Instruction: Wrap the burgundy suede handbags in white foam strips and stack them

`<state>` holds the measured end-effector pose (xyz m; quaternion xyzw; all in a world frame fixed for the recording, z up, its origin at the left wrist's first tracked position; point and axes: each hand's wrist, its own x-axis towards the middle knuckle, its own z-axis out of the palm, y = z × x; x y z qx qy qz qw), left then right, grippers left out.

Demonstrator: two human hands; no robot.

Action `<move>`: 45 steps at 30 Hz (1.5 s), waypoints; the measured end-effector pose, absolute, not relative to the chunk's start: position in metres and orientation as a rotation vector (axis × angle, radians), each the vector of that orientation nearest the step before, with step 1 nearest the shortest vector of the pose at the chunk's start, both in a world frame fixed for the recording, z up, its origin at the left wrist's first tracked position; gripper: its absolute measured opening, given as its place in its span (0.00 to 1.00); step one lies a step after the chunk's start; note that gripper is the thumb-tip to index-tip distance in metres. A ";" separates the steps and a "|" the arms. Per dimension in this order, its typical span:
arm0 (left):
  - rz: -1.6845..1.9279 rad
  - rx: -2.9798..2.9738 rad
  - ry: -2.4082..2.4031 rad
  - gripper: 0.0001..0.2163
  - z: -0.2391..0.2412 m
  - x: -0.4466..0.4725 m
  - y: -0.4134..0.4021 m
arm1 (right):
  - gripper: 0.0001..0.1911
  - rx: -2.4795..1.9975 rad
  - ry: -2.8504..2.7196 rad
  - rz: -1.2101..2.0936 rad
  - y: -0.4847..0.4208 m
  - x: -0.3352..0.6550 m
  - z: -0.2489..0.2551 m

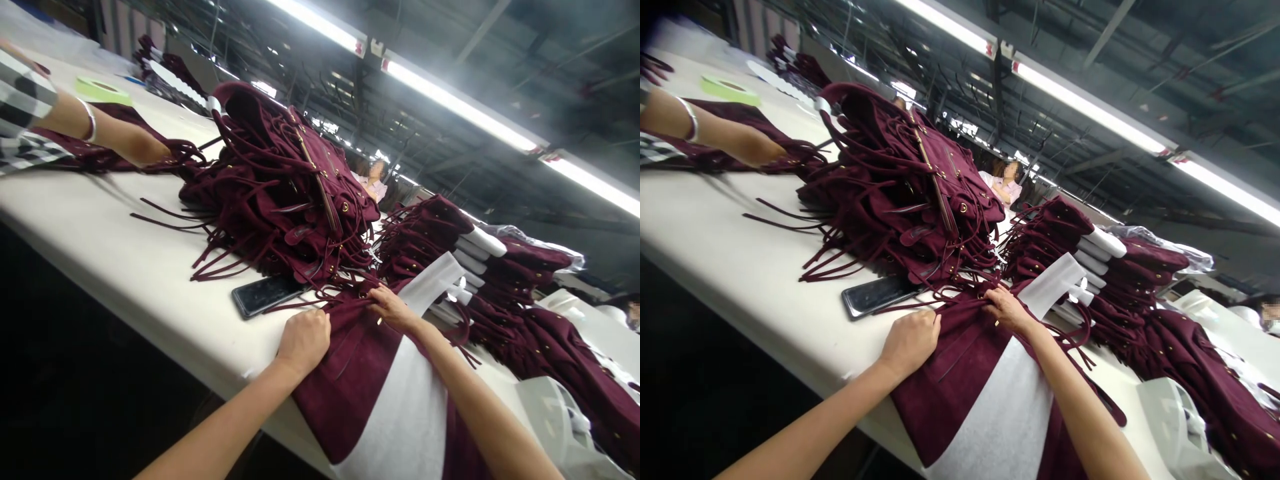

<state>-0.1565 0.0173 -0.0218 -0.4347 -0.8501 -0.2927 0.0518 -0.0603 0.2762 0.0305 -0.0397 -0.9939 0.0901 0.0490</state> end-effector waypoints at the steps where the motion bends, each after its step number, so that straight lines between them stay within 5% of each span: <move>1: -0.891 -1.311 -2.586 0.16 -0.022 -0.157 0.017 | 0.04 -0.136 -3.042 0.265 0.276 -0.061 0.032; 11: -0.806 -1.321 -2.594 0.18 -0.021 -0.153 0.014 | 0.28 -0.423 -2.937 -0.064 0.279 -0.098 0.003; 20: -0.911 -1.084 -2.739 0.12 -0.020 -0.157 0.010 | 0.23 -0.540 -2.680 -0.276 0.270 -0.106 -0.035; 37: -2.589 -1.012 -2.607 0.17 -0.029 -0.193 -0.002 | 0.17 -0.409 -2.607 -0.323 0.284 -0.106 -0.042; 45: -1.472 -0.783 -2.740 0.10 -0.028 -0.179 -0.003 | 0.17 -0.404 -2.601 -0.316 0.289 -0.106 -0.047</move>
